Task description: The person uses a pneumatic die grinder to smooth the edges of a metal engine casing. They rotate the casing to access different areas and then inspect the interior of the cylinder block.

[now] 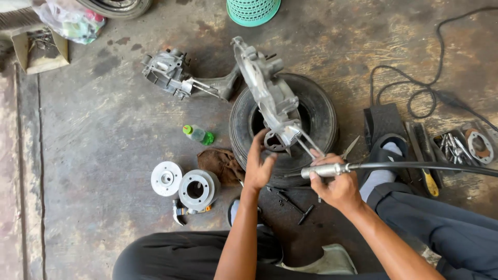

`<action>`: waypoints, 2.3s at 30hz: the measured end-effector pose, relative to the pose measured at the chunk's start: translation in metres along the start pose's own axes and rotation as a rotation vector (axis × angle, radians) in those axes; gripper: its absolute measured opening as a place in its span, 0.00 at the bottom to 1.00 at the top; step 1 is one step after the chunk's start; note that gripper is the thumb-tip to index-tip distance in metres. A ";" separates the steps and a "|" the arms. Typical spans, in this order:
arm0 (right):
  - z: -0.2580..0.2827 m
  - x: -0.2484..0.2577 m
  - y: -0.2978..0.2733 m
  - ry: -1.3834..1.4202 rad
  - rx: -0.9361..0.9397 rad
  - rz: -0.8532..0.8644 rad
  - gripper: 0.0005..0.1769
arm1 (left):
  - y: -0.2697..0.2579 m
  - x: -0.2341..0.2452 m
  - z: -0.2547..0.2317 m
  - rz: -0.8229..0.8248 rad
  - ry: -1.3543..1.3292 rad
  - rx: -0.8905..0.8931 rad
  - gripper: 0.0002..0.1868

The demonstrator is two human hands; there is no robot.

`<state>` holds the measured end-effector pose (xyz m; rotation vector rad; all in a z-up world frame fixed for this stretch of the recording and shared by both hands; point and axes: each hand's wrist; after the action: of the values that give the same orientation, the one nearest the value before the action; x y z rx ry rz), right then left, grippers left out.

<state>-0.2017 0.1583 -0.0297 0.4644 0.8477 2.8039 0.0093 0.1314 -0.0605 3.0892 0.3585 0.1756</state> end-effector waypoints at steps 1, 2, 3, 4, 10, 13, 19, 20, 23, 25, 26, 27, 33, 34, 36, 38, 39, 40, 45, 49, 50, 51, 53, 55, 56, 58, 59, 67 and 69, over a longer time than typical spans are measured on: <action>-0.002 -0.004 0.001 0.003 -0.001 -0.005 0.13 | -0.002 0.002 0.012 0.002 0.005 -0.002 0.39; -0.002 -0.003 0.000 -0.005 0.009 -0.002 0.13 | -0.009 0.001 0.024 0.017 -0.014 0.024 0.40; -0.003 -0.004 -0.002 -0.012 0.018 0.001 0.14 | -0.015 0.001 0.037 0.032 -0.033 0.051 0.42; -0.003 -0.003 -0.003 -0.016 0.009 0.002 0.14 | -0.012 0.001 0.036 0.036 -0.033 0.060 0.42; -0.001 0.002 -0.001 0.050 -0.055 0.046 0.13 | -0.002 -0.004 0.039 0.052 0.156 -0.237 0.38; 0.000 0.002 0.000 0.049 -0.047 0.055 0.12 | -0.002 -0.010 0.045 0.017 0.172 -0.259 0.36; -0.002 0.005 -0.004 0.161 -0.098 0.060 0.13 | 0.009 -0.022 0.063 -0.050 0.167 -0.291 0.31; 0.000 0.004 -0.002 0.155 -0.114 0.054 0.13 | 0.013 -0.023 0.063 -0.057 0.164 -0.300 0.31; 0.006 0.004 -0.002 0.172 -0.172 0.027 0.12 | 0.016 -0.025 0.072 -0.075 0.182 -0.310 0.30; 0.007 0.008 -0.009 0.195 -0.215 0.011 0.11 | 0.014 -0.027 0.077 -0.090 0.202 -0.308 0.29; 0.006 0.011 -0.015 0.202 -0.273 -0.021 0.11 | 0.014 -0.028 0.079 -0.108 0.191 -0.298 0.30; 0.005 0.014 -0.021 0.210 -0.332 -0.054 0.11 | 0.013 -0.030 0.080 -0.127 0.180 -0.289 0.30; 0.017 0.064 0.012 0.389 -1.283 -0.405 0.18 | 0.009 -0.023 0.060 -0.168 0.166 -0.271 0.29; 0.012 0.073 0.013 0.385 -1.284 -0.404 0.18 | 0.009 -0.022 0.058 -0.170 0.164 -0.269 0.29; 0.002 0.091 0.017 0.194 -1.264 -0.273 0.11 | 0.011 -0.022 0.055 -0.189 0.178 -0.240 0.30; 0.008 0.090 0.023 0.083 -1.228 -0.230 0.30 | 0.009 -0.026 0.053 -0.203 0.156 -0.215 0.30; 0.010 0.090 0.028 -0.026 -1.192 -0.191 0.50 | 0.011 -0.029 0.052 -0.214 0.136 -0.191 0.31; 0.019 0.087 0.029 -0.030 -1.196 -0.185 0.50 | 0.011 -0.033 0.055 -0.217 0.136 -0.184 0.31; 0.035 0.085 0.028 -0.072 -1.074 -0.064 0.15 | 0.012 -0.043 0.056 -0.241 0.140 -0.225 0.29; 0.025 0.089 0.019 -0.307 -0.984 0.363 0.34 | 0.010 -0.046 0.058 -0.233 0.175 -0.203 0.30; 0.027 0.084 0.021 -0.543 -0.968 0.540 0.34 | 0.010 -0.046 0.057 -0.237 0.176 -0.205 0.30; 0.029 0.079 0.024 -0.780 -0.938 0.713 0.36 | 0.010 -0.046 0.056 -0.240 0.176 -0.207 0.29; 0.029 0.078 0.016 -0.950 -0.719 0.900 0.22 | 0.007 -0.049 0.056 -0.230 0.177 -0.189 0.29; 0.029 0.076 0.015 -1.107 -0.469 1.078 0.16 | 0.009 -0.050 0.054 -0.230 0.179 -0.174 0.28; 0.032 0.075 0.015 -1.161 -0.389 1.105 0.18 | 0.008 -0.050 0.052 -0.233 0.192 -0.184 0.28; 0.031 0.075 0.011 -1.215 -0.307 1.129 0.20 | 0.008 -0.051 0.051 -0.236 0.205 -0.196 0.28; 0.029 0.076 0.009 -1.148 -0.171 1.000 0.19 | 0.009 -0.052 0.051 -0.255 0.201 -0.190 0.28; 0.057 0.071 0.048 -0.935 -0.284 0.844 0.16 | 0.007 -0.055 0.052 -0.267 0.215 -0.232 0.30; 0.077 0.071 0.067 -0.906 -0.631 0.876 0.18 | 0.006 -0.055 0.054 -0.295 0.237 -0.265 0.29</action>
<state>-0.2471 0.1606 0.0865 2.0879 -0.5408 2.6798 -0.0367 0.1123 -0.1198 2.7189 0.7265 0.5339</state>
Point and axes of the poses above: each hand's wrist, its own y-axis towards the middle knuckle, its own x-axis out of the back of the hand, z = x × y, and after that the axes turned 13 degrees about -z, right-handed
